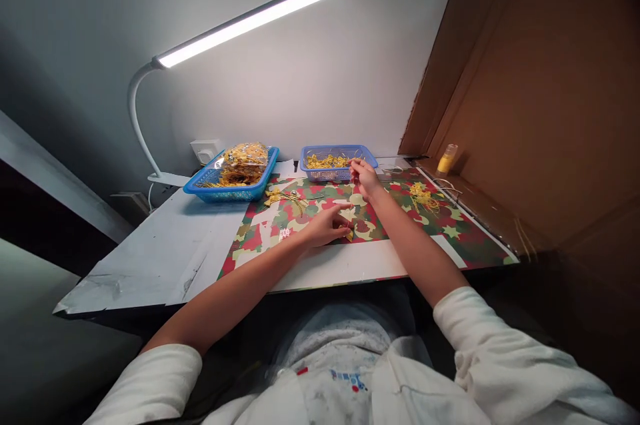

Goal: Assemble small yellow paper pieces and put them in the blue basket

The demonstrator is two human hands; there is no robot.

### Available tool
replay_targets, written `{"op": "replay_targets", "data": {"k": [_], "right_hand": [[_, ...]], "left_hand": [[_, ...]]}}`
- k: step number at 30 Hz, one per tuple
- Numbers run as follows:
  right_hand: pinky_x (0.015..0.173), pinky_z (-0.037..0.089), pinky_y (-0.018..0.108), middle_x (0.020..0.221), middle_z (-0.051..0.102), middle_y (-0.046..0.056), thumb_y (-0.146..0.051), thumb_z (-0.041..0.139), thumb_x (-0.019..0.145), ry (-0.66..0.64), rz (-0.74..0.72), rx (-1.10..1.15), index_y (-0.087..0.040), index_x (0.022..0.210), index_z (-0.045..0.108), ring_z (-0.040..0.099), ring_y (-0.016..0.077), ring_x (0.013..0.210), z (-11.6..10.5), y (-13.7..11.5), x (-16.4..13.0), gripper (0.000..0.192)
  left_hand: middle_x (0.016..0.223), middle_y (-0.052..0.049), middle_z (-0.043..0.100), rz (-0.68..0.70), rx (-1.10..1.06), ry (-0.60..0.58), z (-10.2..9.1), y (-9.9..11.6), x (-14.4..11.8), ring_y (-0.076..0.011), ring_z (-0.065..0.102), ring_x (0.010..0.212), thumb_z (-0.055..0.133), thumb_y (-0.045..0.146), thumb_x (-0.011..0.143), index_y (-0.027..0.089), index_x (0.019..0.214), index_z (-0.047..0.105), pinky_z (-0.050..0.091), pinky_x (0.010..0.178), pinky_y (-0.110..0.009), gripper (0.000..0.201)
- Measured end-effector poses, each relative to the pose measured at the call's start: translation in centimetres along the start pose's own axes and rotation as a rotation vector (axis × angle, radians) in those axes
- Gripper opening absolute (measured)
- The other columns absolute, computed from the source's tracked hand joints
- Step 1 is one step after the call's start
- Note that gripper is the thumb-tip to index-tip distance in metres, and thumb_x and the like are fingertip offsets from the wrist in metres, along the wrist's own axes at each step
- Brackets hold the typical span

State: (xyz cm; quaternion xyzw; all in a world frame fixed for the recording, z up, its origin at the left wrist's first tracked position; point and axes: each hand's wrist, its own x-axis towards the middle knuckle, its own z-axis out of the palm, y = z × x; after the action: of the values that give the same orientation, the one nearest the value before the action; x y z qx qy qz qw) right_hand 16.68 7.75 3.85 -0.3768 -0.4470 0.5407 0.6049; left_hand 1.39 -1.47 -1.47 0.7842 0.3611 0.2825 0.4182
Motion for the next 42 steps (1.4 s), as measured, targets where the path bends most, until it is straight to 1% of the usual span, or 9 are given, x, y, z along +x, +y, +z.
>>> {"op": "replay_targets", "data": {"k": [4, 9, 11, 14, 19, 25, 29, 33, 42], "right_hand": [[0.056, 0.041, 0.020, 0.070, 0.066, -0.001, -0.031, 0.062, 0.075, 0.003, 0.061, -0.345, -0.017, 0.077, 0.063, 0.053, 0.0071, 0.056, -0.8, 2.5, 0.0, 0.014], [0.077, 0.048, 0.031, 0.077, 0.070, 0.003, -0.027, 0.064, 0.069, 0.030, -0.017, -0.567, -0.017, 0.072, 0.067, 0.060, 0.0149, 0.074, -1.9, 4.6, 0.5, 0.011], [0.086, 0.047, 0.036, 0.082, 0.070, 0.004, -0.024, 0.065, 0.066, 0.054, -0.039, -0.609, -0.018, 0.072, 0.068, 0.061, 0.0186, 0.082, -2.3, 4.8, 0.7, 0.009], [0.094, 0.044, 0.039, 0.096, 0.069, 0.007, -0.019, 0.064, 0.066, 0.066, -0.144, -0.698, -0.019, 0.079, 0.071, 0.060, 0.0221, 0.094, -2.5, 4.9, 0.5, 0.015], [0.096, 0.042, 0.042, 0.103, 0.065, 0.010, -0.016, 0.060, 0.071, -0.067, -0.402, -0.977, -0.017, 0.086, 0.072, 0.058, 0.0248, 0.100, -1.5, 5.1, -0.4, 0.019], [0.095, 0.040, 0.042, 0.105, 0.063, 0.009, -0.016, 0.059, 0.076, -0.212, -0.502, -1.043, -0.018, 0.087, 0.071, 0.056, 0.0242, 0.100, -0.3, 5.4, -1.4, 0.016], [0.092, 0.040, 0.042, 0.102, 0.063, 0.009, -0.017, 0.058, 0.077, -0.214, -0.518, -1.029, -0.019, 0.085, 0.071, 0.055, 0.0235, 0.098, -0.4, 5.7, -1.5, 0.015], [0.090, 0.040, 0.041, 0.101, 0.063, 0.009, -0.018, 0.058, 0.077, -0.219, -0.511, -1.018, -0.018, 0.084, 0.070, 0.054, 0.0237, 0.096, -0.5, 5.8, -1.5, 0.015], [0.090, 0.040, 0.040, 0.097, 0.063, 0.008, -0.018, 0.058, 0.076, -0.207, -0.509, -0.991, -0.018, 0.079, 0.070, 0.055, 0.0229, 0.094, -0.6, 5.6, -1.6, 0.012]], "left_hand": [[0.111, -0.011, 0.066, 0.080, 0.171, 0.088, 0.0, 0.3, -0.2, -0.0122, 0.060, 0.070, 0.064, 0.032, 0.077, 0.018, 0.142, 0.031, 0.049, 0.064, -0.026, 0.074], [0.101, -0.008, 0.066, -0.002, 0.577, 0.304, -0.8, 1.5, -0.4, -0.0215, 0.062, 0.088, 0.054, 0.043, 0.085, 0.017, 0.127, 0.051, 0.048, 0.079, -0.034, 0.050], [0.104, -0.010, 0.066, -0.085, 0.732, 0.379, -2.0, 1.4, -0.3, -0.0248, 0.060, 0.096, 0.046, 0.034, 0.089, 0.016, 0.114, 0.060, 0.047, 0.082, -0.036, 0.034], [0.109, -0.013, 0.065, -0.199, 0.938, 0.417, -4.5, 0.4, -0.1, -0.0281, 0.056, 0.105, 0.045, 0.017, 0.084, 0.017, 0.106, 0.065, 0.044, 0.087, -0.039, 0.030], [0.111, -0.014, 0.064, -0.318, 1.069, 0.481, -8.0, -1.9, 0.0, -0.0315, 0.052, 0.106, 0.044, 0.020, 0.085, 0.019, 0.106, 0.068, 0.042, 0.086, -0.043, 0.032], [0.115, -0.013, 0.062, -0.381, 1.070, 0.468, -9.1, -2.3, 0.0, -0.0302, 0.051, 0.108, 0.042, 0.022, 0.086, 0.021, 0.107, 0.068, 0.043, 0.081, -0.040, 0.034], [0.110, -0.010, 0.063, -0.287, 1.104, 0.399, -9.5, -2.2, -0.2, -0.0289, 0.051, 0.107, 0.050, 0.028, 0.083, 0.024, 0.100, 0.071, 0.043, 0.081, -0.038, 0.028], [0.105, -0.009, 0.065, -0.284, 1.141, 0.302, -9.8, -2.3, 0.0, -0.0271, 0.055, 0.101, 0.047, 0.031, 0.085, 0.025, 0.092, 0.075, 0.043, 0.076, -0.035, 0.029], [0.105, -0.014, 0.066, -0.294, 1.202, 0.292, -9.7, -2.3, 0.4, -0.0288, 0.055, 0.103, 0.039, 0.023, 0.087, 0.018, 0.089, 0.073, 0.043, 0.075, -0.038, 0.034]]}}
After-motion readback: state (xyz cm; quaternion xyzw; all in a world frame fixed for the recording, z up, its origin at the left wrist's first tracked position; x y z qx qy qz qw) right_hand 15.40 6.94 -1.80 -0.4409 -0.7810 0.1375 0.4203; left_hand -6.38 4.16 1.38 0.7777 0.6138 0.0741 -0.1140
